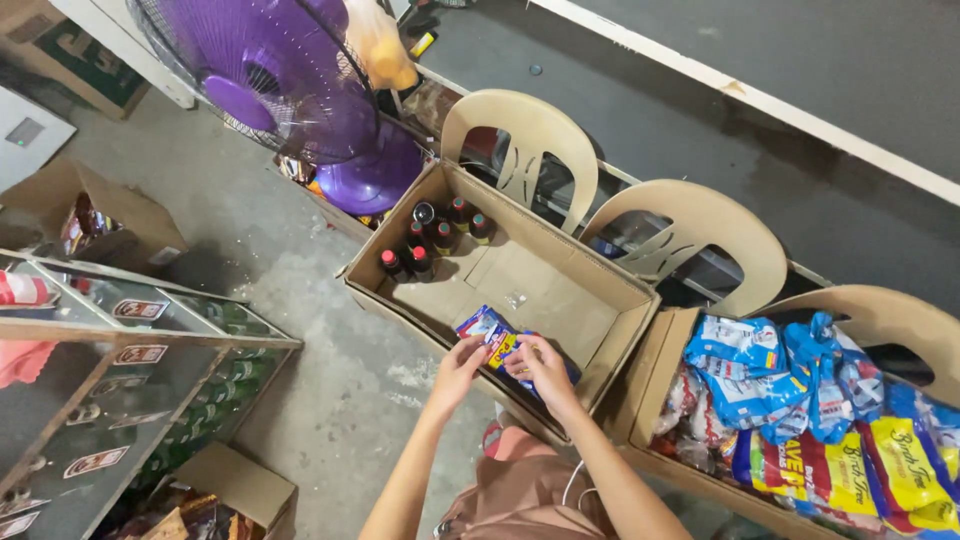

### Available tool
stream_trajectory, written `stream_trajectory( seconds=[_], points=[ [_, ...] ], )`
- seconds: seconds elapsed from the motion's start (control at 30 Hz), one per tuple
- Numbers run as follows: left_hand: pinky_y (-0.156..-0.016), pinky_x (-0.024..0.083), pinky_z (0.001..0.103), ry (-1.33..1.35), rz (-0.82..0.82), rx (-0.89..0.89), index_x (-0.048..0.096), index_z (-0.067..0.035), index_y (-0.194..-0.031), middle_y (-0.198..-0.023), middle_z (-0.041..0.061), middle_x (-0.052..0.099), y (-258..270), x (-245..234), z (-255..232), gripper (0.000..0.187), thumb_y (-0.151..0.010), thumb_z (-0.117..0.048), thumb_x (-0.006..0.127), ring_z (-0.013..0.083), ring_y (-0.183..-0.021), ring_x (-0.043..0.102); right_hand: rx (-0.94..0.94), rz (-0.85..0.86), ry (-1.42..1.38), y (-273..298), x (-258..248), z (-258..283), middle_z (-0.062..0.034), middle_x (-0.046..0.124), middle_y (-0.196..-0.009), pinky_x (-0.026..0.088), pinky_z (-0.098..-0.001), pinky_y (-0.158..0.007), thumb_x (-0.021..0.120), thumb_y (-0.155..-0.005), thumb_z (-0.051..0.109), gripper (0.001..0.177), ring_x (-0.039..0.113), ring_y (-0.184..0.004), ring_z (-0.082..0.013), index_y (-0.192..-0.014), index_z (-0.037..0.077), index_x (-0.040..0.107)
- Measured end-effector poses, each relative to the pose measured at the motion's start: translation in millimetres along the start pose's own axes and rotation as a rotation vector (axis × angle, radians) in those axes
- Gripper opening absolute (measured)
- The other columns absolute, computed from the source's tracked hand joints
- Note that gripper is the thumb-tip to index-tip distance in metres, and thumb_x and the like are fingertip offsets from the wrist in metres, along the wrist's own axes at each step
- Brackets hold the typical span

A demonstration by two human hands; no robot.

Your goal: The person repeatedly picks up bottles of vinegar from a cardboard box on the floor and places them onto a shelf. They handle the bottles by hand, arranging them in a row alongside other similar bottles. The task involves moving between the box and the shelf multiple times.

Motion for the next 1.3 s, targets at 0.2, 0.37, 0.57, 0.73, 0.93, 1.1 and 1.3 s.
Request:
stream_trajectory(
  seconds=[0.2, 0.37, 0.57, 0.73, 0.93, 1.1, 1.3],
  points=[
    [-0.085, 0.054, 0.030, 0.055, 0.042, 0.054, 0.060, -0.004, -0.138, -0.124, 0.006, 0.073, -49.8, -18.0, -21.8, 0.046, -0.098, -0.028, 0.062, 0.0139, -0.109, 0.069, 0.063, -0.056, 0.032, -39.7, 6.4, 18.4, -0.0125, 0.073, -0.100, 0.058, -0.0307, -0.077, 0.051, -0.105, 0.033, 0.041, 0.072, -0.086, -0.0180, -0.132, 0.003, 0.059],
    [-0.087, 0.055, 0.030, -0.006, 0.041, 0.058, 0.061, -0.003, -0.137, -0.120, 0.009, 0.074, -74.2, -34.1, -47.0, 0.047, -0.098, -0.030, 0.063, 0.0163, -0.107, 0.069, 0.079, -0.037, 0.136, -75.5, 21.4, 32.4, -0.0112, 0.075, -0.102, 0.057, -0.0296, -0.078, 0.052, -0.104, 0.034, 0.041, 0.072, -0.088, -0.0167, -0.132, 0.005, 0.057],
    [-0.087, 0.055, 0.030, -0.114, 0.065, 0.059, 0.065, -0.001, -0.134, -0.114, 0.011, 0.075, -132.4, -81.6, -27.9, 0.047, -0.098, -0.031, 0.068, 0.0170, -0.103, 0.068, 0.057, -0.081, 0.132, -141.6, 44.1, 4.2, -0.0098, 0.074, -0.100, 0.055, -0.0296, -0.075, 0.053, -0.104, 0.034, 0.039, 0.071, -0.087, -0.0165, -0.132, 0.007, 0.059],
    [-0.091, 0.053, 0.029, -0.178, 0.149, -0.040, 0.064, -0.003, -0.133, -0.112, 0.008, 0.075, -153.4, -129.5, -25.5, 0.046, -0.098, -0.031, 0.067, 0.0162, -0.103, 0.069, 0.107, -0.176, 0.127, -150.3, 88.7, -7.0, -0.0080, 0.074, -0.099, 0.056, -0.0291, -0.074, 0.055, -0.103, 0.033, 0.039, 0.071, -0.085, -0.0154, -0.130, 0.006, 0.059],
    [-0.088, 0.056, 0.030, -0.364, 0.244, 0.002, 0.065, -0.002, -0.132, -0.104, 0.010, 0.076, -200.4, -171.8, -30.6, 0.043, -0.096, -0.026, 0.069, 0.0156, -0.096, 0.072, 0.016, -0.306, 0.116, -178.3, 115.4, -39.3, -0.0093, 0.075, -0.095, 0.059, -0.0320, -0.077, 0.061, -0.101, 0.025, 0.033, 0.073, -0.083, -0.0178, -0.125, 0.003, 0.063],
    [-0.088, 0.058, 0.033, -0.558, 0.374, 0.086, 0.061, -0.003, -0.132, -0.115, 0.012, 0.074, -238.2, -176.4, -27.8, 0.046, -0.092, -0.021, 0.072, 0.0218, -0.099, 0.073, -0.242, -0.552, 0.559, -183.5, 134.5, -6.9, -0.0082, 0.077, -0.098, 0.057, -0.0342, -0.083, 0.074, -0.093, 0.021, 0.032, 0.074, -0.094, -0.0214, -0.118, 0.001, 0.069],
    [-0.090, 0.056, 0.040, -0.722, 0.485, 0.228, 0.055, -0.004, -0.140, -0.135, 0.019, 0.060, -266.5, -142.1, -84.9, 0.060, -0.086, -0.020, 0.076, 0.0310, -0.105, 0.067, -0.272, -0.602, 0.701, -230.0, 135.2, 19.7, -0.0186, 0.063, -0.125, 0.056, -0.0390, -0.088, 0.078, -0.087, 0.020, 0.055, 0.068, -0.101, -0.0302, -0.135, 0.001, 0.057]
  ],
)
Point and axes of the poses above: each hand's wrist, its own y-axis away from the middle knuckle, its own x-axis out of the palm, z = x × y, the point moved 1 cm from there along -y, towards the middle knuckle
